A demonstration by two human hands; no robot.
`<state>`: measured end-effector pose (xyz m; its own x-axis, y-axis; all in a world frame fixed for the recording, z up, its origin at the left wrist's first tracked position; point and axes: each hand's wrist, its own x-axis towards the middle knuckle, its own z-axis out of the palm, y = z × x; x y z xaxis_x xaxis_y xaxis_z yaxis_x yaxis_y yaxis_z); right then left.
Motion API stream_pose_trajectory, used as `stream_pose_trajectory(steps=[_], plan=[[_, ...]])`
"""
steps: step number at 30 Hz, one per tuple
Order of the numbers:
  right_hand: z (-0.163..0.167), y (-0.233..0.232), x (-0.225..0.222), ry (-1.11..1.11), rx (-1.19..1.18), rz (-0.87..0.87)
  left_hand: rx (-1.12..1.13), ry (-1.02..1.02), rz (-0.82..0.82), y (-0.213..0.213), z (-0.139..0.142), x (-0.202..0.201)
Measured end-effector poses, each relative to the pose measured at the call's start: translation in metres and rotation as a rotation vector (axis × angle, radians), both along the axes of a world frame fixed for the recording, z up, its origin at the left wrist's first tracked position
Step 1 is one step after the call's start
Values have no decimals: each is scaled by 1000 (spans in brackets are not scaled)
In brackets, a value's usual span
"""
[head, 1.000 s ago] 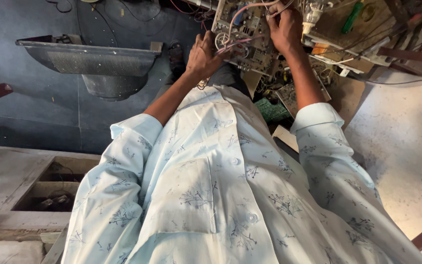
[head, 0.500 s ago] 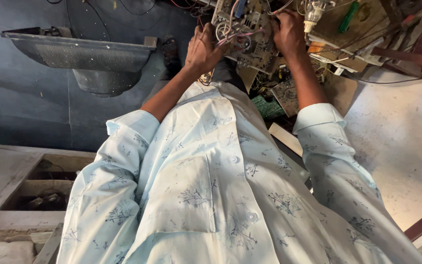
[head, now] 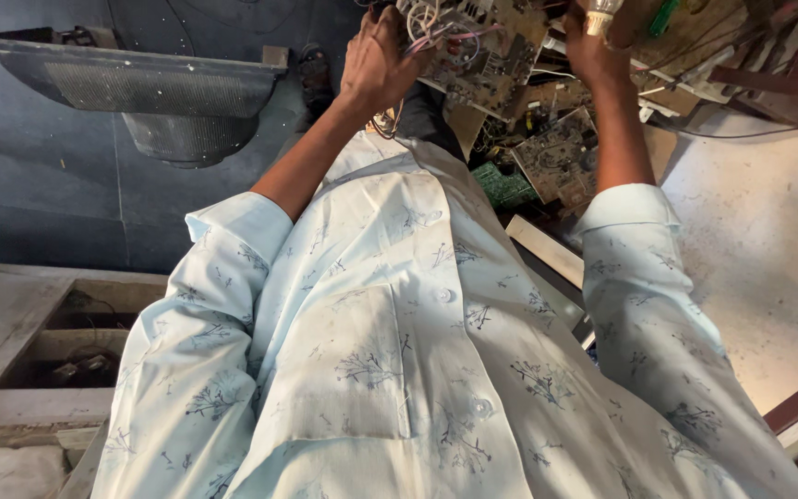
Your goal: The person removes the back cover from a television and works on its internal circuit boards, disconnecting wires and handling components. They lift out a main circuit board, turn it over, and continue manipulating the wiring and board connections on the workbench.
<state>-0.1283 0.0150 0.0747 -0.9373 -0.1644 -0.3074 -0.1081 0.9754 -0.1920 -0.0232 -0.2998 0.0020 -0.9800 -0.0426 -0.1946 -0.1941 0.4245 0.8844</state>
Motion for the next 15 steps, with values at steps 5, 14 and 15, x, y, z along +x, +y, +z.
stream_pose_trajectory(steps=[5, 14, 15], plan=[[-8, -18, 15, 463, 1, 405, -24, -36, 15, 3, -3, 0], [-17, -37, 23, 273, -91, 246, -23, -87, 9, 10, 8, 3], [-18, -39, 23, 311, -91, 298, -29, -92, 1, 10, 9, 4]])
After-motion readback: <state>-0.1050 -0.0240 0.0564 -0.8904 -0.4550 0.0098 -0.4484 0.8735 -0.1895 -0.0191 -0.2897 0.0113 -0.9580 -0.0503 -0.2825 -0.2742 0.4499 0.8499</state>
